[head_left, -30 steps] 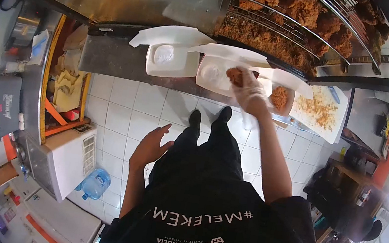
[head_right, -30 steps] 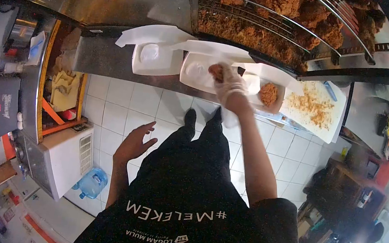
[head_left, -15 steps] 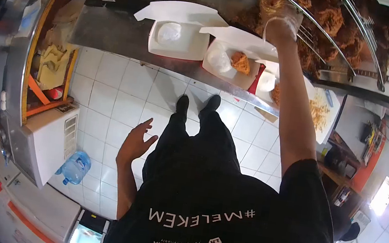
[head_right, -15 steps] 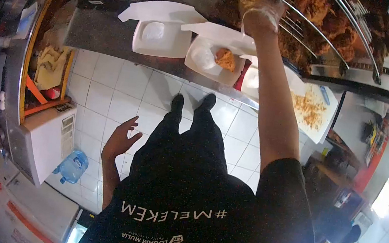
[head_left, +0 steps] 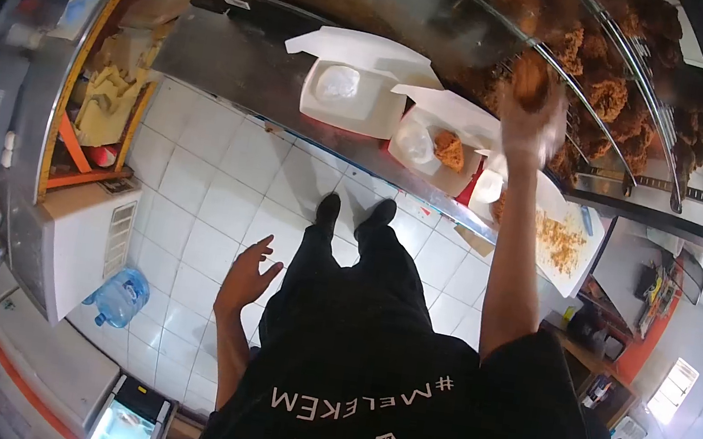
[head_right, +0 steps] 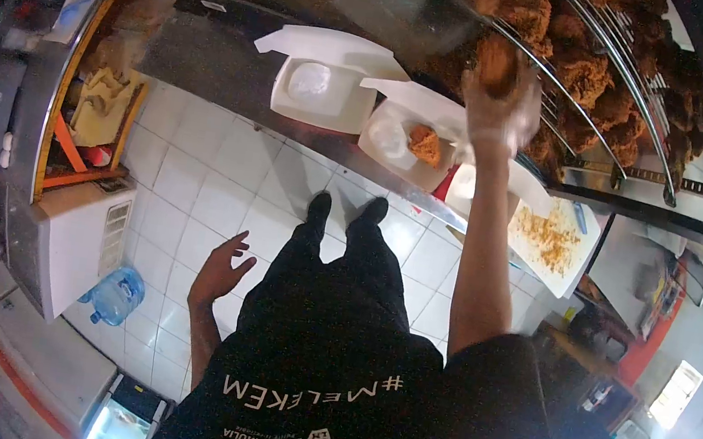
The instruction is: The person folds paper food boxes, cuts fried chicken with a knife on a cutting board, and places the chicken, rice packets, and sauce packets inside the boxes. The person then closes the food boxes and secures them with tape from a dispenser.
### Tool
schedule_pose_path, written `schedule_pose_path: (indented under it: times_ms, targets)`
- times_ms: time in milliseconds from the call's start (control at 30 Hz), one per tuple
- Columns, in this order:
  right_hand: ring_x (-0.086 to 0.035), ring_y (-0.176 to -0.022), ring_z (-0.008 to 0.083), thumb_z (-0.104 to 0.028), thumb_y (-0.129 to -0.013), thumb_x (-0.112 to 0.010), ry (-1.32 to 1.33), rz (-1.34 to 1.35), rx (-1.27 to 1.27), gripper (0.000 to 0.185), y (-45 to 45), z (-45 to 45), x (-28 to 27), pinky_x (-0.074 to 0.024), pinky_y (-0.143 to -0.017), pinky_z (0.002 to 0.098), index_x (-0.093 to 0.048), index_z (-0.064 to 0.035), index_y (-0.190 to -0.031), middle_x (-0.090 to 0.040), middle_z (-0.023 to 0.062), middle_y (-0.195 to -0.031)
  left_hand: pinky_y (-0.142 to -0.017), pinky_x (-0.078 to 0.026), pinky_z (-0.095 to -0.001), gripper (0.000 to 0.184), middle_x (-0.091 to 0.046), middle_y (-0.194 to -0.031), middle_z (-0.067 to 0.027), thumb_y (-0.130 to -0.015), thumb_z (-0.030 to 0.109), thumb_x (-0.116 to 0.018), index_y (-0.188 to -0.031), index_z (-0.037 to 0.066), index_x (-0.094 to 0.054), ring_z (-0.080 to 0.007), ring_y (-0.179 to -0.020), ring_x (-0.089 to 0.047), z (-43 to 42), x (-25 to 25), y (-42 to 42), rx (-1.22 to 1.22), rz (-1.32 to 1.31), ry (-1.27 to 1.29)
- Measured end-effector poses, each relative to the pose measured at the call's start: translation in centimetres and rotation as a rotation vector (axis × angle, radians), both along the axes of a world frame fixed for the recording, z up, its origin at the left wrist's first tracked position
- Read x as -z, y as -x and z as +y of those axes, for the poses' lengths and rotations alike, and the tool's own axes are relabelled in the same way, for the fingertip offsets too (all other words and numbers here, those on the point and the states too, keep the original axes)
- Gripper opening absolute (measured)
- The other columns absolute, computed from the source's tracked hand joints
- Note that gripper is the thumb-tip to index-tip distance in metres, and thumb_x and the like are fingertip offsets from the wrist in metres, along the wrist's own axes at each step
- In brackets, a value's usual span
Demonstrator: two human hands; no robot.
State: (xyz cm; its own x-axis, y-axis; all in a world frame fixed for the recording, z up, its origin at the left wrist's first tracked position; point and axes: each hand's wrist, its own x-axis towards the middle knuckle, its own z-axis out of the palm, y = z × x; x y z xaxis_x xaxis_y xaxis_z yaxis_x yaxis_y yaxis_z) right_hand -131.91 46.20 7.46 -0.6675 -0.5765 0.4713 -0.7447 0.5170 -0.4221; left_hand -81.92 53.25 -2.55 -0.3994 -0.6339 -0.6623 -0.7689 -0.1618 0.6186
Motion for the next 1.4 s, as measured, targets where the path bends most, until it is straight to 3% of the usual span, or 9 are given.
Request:
schedule_pose_path:
  times_ms: [133,300,500,833,1000,1267,1300,1367,1400]
  targets:
    - [-0.069,-0.097,0.0343,-0.026,-0.072,-0.084,0.218,-0.321,-0.43,0.068,-7.9,3.8,-0.1,-0.0553,-0.091,0.0456,-0.061,-0.0116,-0.134,-0.069,0.016,-0.111,-0.096,-0.054,-0.0408,0.064,-0.068,-0.126,-0.0181,-0.091,0.024,-0.077,-0.147,0.007,-0.052,-0.0316,-0.112,-0.067,0.2,0.7,-0.3,0.002,0.029,0.049]
    - [-0.059,-0.114,0.0388,-0.034,-0.08,-0.076,-0.21,-0.284,-0.403,0.073,-16.7,-0.5,5.8,-0.0477,-0.102,0.0477,-0.05,-0.0107,-0.144,-0.062,0.0201,-0.122,-0.097,-0.053,-0.0411,0.062,-0.068,-0.127,-0.0174,-0.093,0.03,-0.074,-0.147,0.007,-0.052,-0.0324,-0.112,-0.067,-0.9,0.7,0.0,0.07,0.017,0.079]
    - [-0.057,-0.119,0.0417,-0.038,-0.084,-0.068,-0.387,-0.278,-0.182,0.066,-17.1,-6.0,11.6,-0.0465,-0.102,0.0496,-0.053,0.0013,-0.135,-0.06,0.0245,-0.128,-0.097,-0.053,-0.0412,0.063,-0.068,-0.127,-0.0172,-0.093,0.029,-0.075,-0.147,0.007,-0.052,-0.0312,-0.114,-0.066,-0.9,-0.8,-1.1,-0.021,0.016,0.082]
    - [-0.058,-0.122,0.0356,-0.019,-0.095,-0.059,-0.574,-0.28,-0.781,0.035,-12.4,8.1,10.2,-0.0475,-0.103,0.0458,-0.059,-0.0086,-0.128,-0.065,0.0193,-0.126,-0.096,-0.054,-0.0388,0.072,-0.063,-0.131,-0.0184,-0.091,0.03,-0.078,-0.151,0.007,-0.046,-0.0298,-0.115,-0.066,-0.8,-2.2,6.1,0.129,0.474,-0.012]
    - [-0.053,-0.133,0.026,-0.017,-0.098,-0.065,0.825,-1.044,0.109,0.059,-10.6,13.8,8.2,-0.0444,-0.107,0.0366,-0.042,-0.0063,-0.152,-0.055,0.0149,-0.144,-0.086,-0.053,-0.0403,0.097,-0.048,-0.124,-0.0168,-0.083,0.021,-0.084,-0.159,0.01,-0.025,-0.0252,-0.101,-0.057,1.6,-9.7,21.5,0.395,0.865,0.138]
    - [-0.039,-0.145,0.0276,-0.023,-0.102,-0.061,0.781,-0.852,0.255,0.072,-3.1,24.2,1.8,-0.0373,-0.116,0.0418,-0.023,-0.0054,-0.161,-0.034,0.0167,-0.163,-0.079,-0.052,-0.0432,0.086,-0.055,-0.107,-0.0151,-0.071,-0.002,-0.077,-0.147,0.008,-0.04,-0.0349,-0.093,-0.062,8.6,-10.8,37.1,0.47,0.911,0.389]
    - [-0.037,-0.147,0.0281,-0.024,-0.104,-0.06,0.631,-0.706,0.193,0.072,-3.1,26.0,2.4,-0.0355,-0.117,0.0422,-0.021,-0.005,-0.162,-0.031,0.0174,-0.164,-0.079,-0.052,-0.0404,0.08,-0.057,-0.108,-0.0169,-0.071,-0.001,-0.077,-0.144,0.008,-0.045,-0.0345,-0.097,-0.063,9.4,-9.5,39.2,0.462,0.969,0.452]
    - [-0.03,-0.151,0.0303,-0.023,-0.109,-0.05,1.018,-0.976,0.088,0.067,-4.0,25.8,0.2,-0.0298,-0.121,0.044,-0.015,-0.0028,-0.163,-0.02,0.0186,-0.168,-0.073,-0.052,-0.0375,0.05,-0.063,-0.098,-0.0164,-0.079,0.003,-0.074,-0.127,0.005,-0.057,-0.0296,-0.087,-0.066,9.4,-8.7,44.4,0.328,0.99,0.382]
    - [-0.028,-0.153,0.0292,-0.012,-0.107,-0.052,0.712,-0.82,0.0,0.063,-4.3,27.4,0.8,-0.0264,-0.123,0.0421,-0.022,0.0011,-0.161,-0.024,0.022,-0.166,-0.072,-0.052,-0.0382,0.037,-0.065,-0.095,-0.017,-0.084,0.004,-0.071,-0.119,0.003,-0.06,-0.0303,-0.085,-0.067,9.4,-8.8,46.7,0.259,0.927,0.276]
